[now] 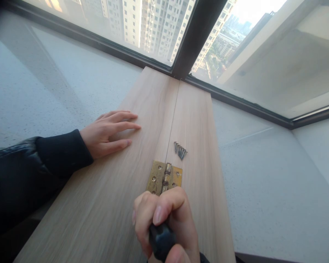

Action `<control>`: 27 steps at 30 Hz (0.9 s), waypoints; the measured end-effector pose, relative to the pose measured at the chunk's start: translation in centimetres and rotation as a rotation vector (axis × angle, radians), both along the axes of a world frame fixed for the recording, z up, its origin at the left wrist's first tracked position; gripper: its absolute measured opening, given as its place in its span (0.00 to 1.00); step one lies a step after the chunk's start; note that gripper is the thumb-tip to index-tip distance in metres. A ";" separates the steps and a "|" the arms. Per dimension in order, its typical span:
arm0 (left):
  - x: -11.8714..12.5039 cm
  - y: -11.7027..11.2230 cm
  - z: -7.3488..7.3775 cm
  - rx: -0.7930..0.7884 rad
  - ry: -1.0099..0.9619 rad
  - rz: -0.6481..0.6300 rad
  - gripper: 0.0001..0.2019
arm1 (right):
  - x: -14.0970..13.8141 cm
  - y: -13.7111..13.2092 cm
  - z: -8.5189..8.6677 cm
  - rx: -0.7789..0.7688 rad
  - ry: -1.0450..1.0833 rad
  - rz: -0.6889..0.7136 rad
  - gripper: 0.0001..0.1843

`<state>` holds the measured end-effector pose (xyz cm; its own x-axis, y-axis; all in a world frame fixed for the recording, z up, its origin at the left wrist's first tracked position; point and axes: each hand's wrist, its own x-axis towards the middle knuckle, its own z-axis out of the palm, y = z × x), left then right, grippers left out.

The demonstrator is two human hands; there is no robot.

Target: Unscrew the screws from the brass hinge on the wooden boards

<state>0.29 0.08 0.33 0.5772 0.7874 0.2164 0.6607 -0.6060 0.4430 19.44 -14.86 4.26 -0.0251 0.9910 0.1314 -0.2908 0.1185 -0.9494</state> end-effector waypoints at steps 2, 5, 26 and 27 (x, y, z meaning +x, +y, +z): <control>0.0 0.0 0.0 -0.003 0.002 -0.001 0.21 | 0.1 0.0 -0.3 0.125 -0.057 -0.039 0.13; 0.0 0.0 -0.1 -0.004 0.003 0.002 0.21 | 0.2 0.0 -0.6 0.206 -0.113 -0.167 0.11; 0.0 0.0 0.0 -0.006 -0.005 0.001 0.21 | 0.6 0.2 -0.9 0.184 -0.032 -0.199 0.13; 0.0 0.0 0.0 -0.004 -0.006 0.000 0.21 | 0.6 0.2 -0.9 0.170 -0.009 -0.179 0.14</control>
